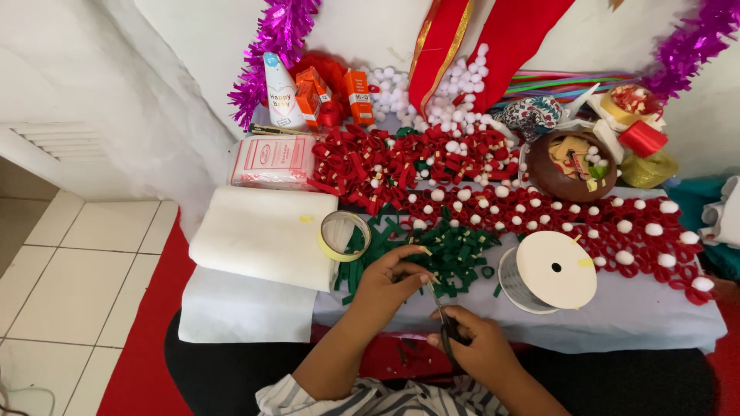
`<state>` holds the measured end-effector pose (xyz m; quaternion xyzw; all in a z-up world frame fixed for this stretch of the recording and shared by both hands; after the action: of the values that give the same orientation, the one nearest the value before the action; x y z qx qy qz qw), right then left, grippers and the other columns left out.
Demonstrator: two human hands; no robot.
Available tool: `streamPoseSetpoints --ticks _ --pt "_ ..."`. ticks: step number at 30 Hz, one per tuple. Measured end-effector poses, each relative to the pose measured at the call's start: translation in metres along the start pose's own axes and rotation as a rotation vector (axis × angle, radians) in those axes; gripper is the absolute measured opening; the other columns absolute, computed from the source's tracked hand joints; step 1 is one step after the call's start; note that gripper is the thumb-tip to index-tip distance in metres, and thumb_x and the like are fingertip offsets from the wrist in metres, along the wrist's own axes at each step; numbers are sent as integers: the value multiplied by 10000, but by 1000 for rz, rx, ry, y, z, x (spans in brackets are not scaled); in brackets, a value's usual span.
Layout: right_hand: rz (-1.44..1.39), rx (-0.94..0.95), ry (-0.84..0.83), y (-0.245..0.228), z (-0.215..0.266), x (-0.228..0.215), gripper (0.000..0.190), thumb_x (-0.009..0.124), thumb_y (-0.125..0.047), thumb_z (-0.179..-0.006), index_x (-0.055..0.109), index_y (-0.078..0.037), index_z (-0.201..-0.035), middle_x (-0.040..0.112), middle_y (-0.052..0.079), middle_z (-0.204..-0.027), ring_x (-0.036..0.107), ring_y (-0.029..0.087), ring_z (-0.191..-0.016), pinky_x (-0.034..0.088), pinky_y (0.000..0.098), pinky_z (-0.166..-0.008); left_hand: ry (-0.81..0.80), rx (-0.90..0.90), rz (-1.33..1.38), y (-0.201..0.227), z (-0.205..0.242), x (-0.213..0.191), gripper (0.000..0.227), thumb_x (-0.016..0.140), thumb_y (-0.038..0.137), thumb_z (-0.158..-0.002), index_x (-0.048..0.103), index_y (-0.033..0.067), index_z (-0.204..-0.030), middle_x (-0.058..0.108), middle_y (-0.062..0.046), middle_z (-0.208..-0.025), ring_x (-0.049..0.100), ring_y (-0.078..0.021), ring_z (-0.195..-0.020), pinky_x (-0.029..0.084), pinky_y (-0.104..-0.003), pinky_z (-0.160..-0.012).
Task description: Cutting small pieces of green decorative garland using scissors
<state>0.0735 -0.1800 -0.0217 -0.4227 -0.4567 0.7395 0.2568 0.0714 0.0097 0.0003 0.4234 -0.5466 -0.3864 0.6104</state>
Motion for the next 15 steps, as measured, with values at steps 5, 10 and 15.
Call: streamPoseSetpoints --ticks 5,10,15 --pt "79 88 -3 -1 3 -1 376 912 -163 -714 821 -121 -1076 718 19 -615 555 115 -516 438 241 -544 25 25 15 -5 0 0 497 674 -36 -871 614 37 -1360 751 -110 -906 548 -94 -688 406 -200 -619" --pt "198 24 -2 -7 6 -3 396 909 -250 -692 803 -165 -1063 731 3 -605 564 119 -499 446 252 -536 12 45 43 -14 -1 1 524 627 -55 -856 612 37 -1372 733 -113 -893 559 -109 -726 427 -207 -678" --pt "295 -2 15 -9 6 -5 407 914 -294 -682 787 -224 -1062 736 -7 -571 593 136 -476 469 272 -515 43 52 31 -14 -1 1 498 659 -65 -857 632 38 -1343 729 -100 -882 556 -106 -727 426 -207 -681"
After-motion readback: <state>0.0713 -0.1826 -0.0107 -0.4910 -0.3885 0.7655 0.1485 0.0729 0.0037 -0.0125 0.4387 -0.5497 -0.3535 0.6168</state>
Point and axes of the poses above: each hand's wrist, its own z-axis away from the middle knuckle, its own x-axis out of the palm, y = z × x, the point moved 7 cm from there along -z, towards the middle knuckle
